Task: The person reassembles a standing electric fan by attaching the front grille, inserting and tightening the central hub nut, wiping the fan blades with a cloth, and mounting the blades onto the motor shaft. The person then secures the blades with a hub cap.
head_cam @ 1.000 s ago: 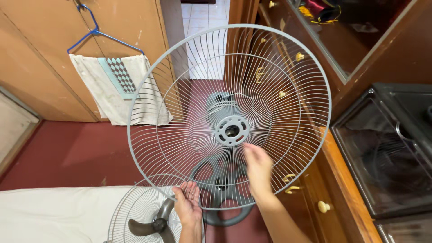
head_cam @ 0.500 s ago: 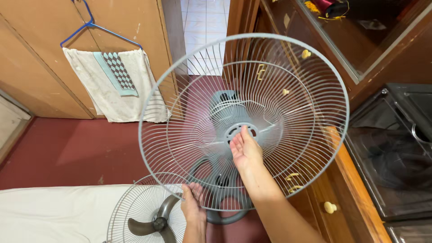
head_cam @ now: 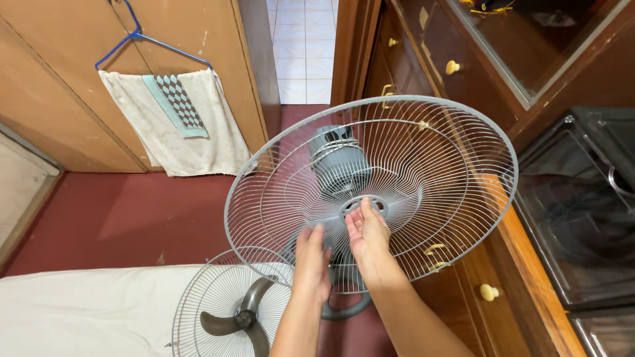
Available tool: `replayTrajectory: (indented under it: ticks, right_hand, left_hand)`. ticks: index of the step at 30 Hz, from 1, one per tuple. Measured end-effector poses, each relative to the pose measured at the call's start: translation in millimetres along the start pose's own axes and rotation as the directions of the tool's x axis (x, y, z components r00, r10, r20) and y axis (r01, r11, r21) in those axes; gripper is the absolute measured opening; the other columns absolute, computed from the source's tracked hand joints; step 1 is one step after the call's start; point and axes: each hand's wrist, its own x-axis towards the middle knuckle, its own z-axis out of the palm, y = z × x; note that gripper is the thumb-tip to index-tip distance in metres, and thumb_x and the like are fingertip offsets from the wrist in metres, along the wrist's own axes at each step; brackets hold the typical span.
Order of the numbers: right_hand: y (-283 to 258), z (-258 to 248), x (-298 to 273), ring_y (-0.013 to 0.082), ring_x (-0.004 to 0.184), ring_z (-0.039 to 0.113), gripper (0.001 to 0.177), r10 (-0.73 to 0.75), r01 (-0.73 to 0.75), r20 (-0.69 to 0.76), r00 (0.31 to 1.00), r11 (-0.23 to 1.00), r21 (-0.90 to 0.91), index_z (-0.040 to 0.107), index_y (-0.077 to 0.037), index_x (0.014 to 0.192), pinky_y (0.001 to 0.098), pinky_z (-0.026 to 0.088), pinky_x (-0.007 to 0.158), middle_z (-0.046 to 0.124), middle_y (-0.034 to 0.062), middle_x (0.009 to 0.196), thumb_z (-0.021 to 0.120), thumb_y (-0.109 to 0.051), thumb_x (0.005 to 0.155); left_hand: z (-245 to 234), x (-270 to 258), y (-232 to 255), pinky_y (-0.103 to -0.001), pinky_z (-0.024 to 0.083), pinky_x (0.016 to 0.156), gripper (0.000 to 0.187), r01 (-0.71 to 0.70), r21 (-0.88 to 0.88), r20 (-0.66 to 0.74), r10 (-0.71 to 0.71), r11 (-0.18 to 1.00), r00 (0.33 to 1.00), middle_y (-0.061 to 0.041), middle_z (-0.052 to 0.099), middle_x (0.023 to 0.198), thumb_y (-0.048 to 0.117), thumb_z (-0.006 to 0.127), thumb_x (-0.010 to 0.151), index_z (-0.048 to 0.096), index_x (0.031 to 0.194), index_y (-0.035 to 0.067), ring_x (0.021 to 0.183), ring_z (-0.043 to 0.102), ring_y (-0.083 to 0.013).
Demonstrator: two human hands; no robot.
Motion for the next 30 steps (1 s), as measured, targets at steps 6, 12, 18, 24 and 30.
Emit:
replayTrajectory:
  ticks: [6, 12, 18, 24, 30]
  right_hand:
    - [1, -10, -10, 0.0151, 0.084, 0.061, 0.018, 0.023, -0.023, 0.090, 0.996, 1.000, -0.002, 0.064, -0.012, 0.104, 0.0358, 0.054, 0.090, 0.060, -0.0002, 0.089, 0.072, -0.024, 0.093]
    - [-3, -16, -41, 0.0163, 0.080, 0.067, 0.017, 0.065, -0.078, 0.276, 0.959, 0.996, 0.035, 0.069, -0.010, 0.103, 0.0329, 0.057, 0.072, 0.069, 0.0012, 0.091, 0.067, -0.021, 0.090]
    - [9, -29, -30, 0.0130, 0.075, 0.064, 0.011, 0.024, -0.016, 0.260, 0.965, 0.999, -0.030, 0.067, -0.011, 0.103, 0.0302, 0.054, 0.065, 0.067, -0.0011, 0.089, 0.071, -0.020, 0.097]
    - [25, -37, 2, 0.0160, 0.075, 0.067, 0.013, 0.046, -0.046, 0.116, 0.992, 0.999, -0.003, 0.065, -0.006, 0.100, 0.0326, 0.061, 0.073, 0.069, 0.0035, 0.086, 0.070, -0.016, 0.095]
    - [15, -28, -5, 0.0194, 0.076, 0.068, 0.013, 0.056, -0.053, 0.031, 0.998, 0.996, -0.076, 0.067, -0.008, 0.102, 0.0328, 0.060, 0.072, 0.069, 0.0066, 0.088, 0.071, -0.018, 0.095]
  left_hand:
    - [60, -71, 86, -0.036, 0.057, 0.081, 0.020, -0.666, 0.593, 0.306, 0.638, 0.454, 0.707, -0.011, 0.072, 0.106, 0.017, 0.063, 0.097, 0.072, 0.111, 0.006, 0.089, 0.073, -0.0266]
    - [75, -113, 105, -0.042, 0.053, 0.085, 0.030, -0.842, 0.380, 0.748, 0.662, -0.383, 0.036, -0.010, 0.066, 0.103, 0.004, 0.072, 0.079, 0.070, 0.109, 0.006, 0.096, 0.063, -0.0318]
    - [76, -120, 113, -0.037, 0.053, 0.086, 0.034, -0.808, 0.296, 0.846, 0.533, -0.509, -0.026, -0.007, 0.064, 0.106, 0.003, 0.069, 0.082, 0.070, 0.115, 0.005, 0.098, 0.062, -0.0257]
    - [78, -114, 123, -0.041, 0.045, 0.091, 0.033, -0.667, 0.368, 0.738, 0.640, -0.648, -0.215, -0.007, 0.063, 0.115, 0.009, 0.065, 0.083, 0.069, 0.117, 0.009, 0.110, 0.060, -0.0261]
    - [88, -90, 131, -0.040, 0.049, 0.090, 0.032, -0.751, 0.468, 0.700, 0.714, -0.467, -0.008, -0.007, 0.064, 0.107, -0.004, 0.063, 0.084, 0.070, 0.112, 0.010, 0.100, 0.058, -0.0294]
